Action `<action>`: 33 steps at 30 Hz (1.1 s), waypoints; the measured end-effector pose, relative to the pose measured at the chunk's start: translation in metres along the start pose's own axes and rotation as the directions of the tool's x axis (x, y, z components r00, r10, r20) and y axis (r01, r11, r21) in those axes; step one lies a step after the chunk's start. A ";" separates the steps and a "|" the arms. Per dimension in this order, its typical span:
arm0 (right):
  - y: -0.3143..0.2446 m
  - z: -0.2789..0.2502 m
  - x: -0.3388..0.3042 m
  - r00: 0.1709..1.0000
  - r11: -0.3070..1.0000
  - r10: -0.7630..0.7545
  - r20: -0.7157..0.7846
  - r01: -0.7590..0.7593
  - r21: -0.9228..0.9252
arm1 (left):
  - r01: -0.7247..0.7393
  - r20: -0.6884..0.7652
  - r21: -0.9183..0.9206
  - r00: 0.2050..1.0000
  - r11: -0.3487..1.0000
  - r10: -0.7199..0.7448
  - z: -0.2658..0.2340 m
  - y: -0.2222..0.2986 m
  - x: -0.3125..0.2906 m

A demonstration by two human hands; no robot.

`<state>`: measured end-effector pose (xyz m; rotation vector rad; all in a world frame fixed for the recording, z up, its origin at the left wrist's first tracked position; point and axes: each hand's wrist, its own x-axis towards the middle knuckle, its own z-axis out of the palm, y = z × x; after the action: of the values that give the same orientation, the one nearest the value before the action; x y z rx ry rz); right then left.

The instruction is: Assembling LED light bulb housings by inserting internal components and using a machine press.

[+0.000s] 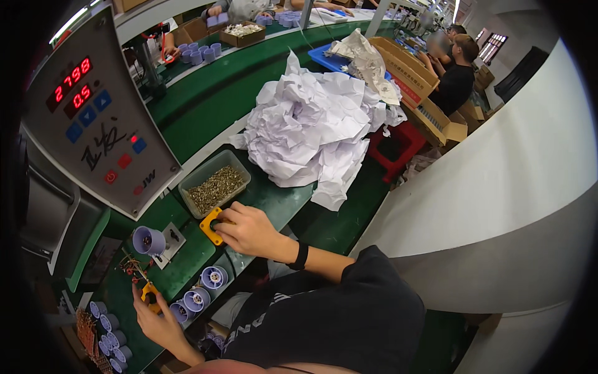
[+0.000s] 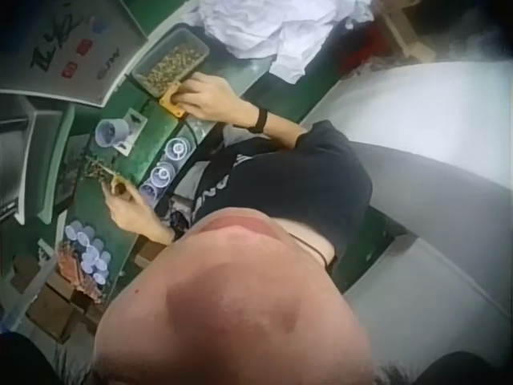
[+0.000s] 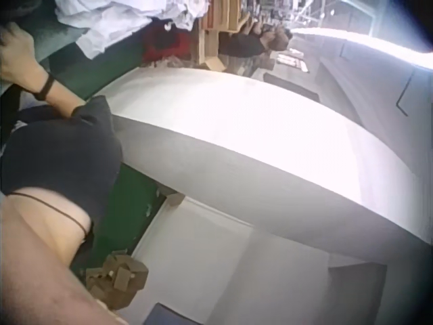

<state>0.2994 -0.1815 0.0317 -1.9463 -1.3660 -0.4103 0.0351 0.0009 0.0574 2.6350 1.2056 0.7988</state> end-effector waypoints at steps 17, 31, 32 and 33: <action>0.085 0.020 0.079 0.956 0.986 0.151 0.252 -0.128 -0.104 | -0.128 -0.321 -0.255 0.946 0.958 0.041 -0.048 0.011 -0.007; 0.114 0.056 0.083 0.871 0.981 0.193 0.452 -0.189 -0.054 | -0.753 -0.801 -0.586 0.594 -0.298 0.073 -0.121 0.100 -0.008; 0.115 0.056 0.079 0.873 0.978 0.201 0.443 -0.207 -0.036 | -0.758 -0.829 -0.520 0.559 -0.393 0.017 -0.118 0.108 -0.002; 0.115 0.055 0.080 0.875 0.978 0.202 0.440 -0.208 -0.036 | -0.761 -0.853 -0.440 0.520 -0.476 -0.043 -0.117 0.118 0.002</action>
<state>0.4281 -0.1099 0.0003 -2.2349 -1.4027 0.1584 0.0537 -0.0876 0.1970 1.0391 -0.8962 1.6608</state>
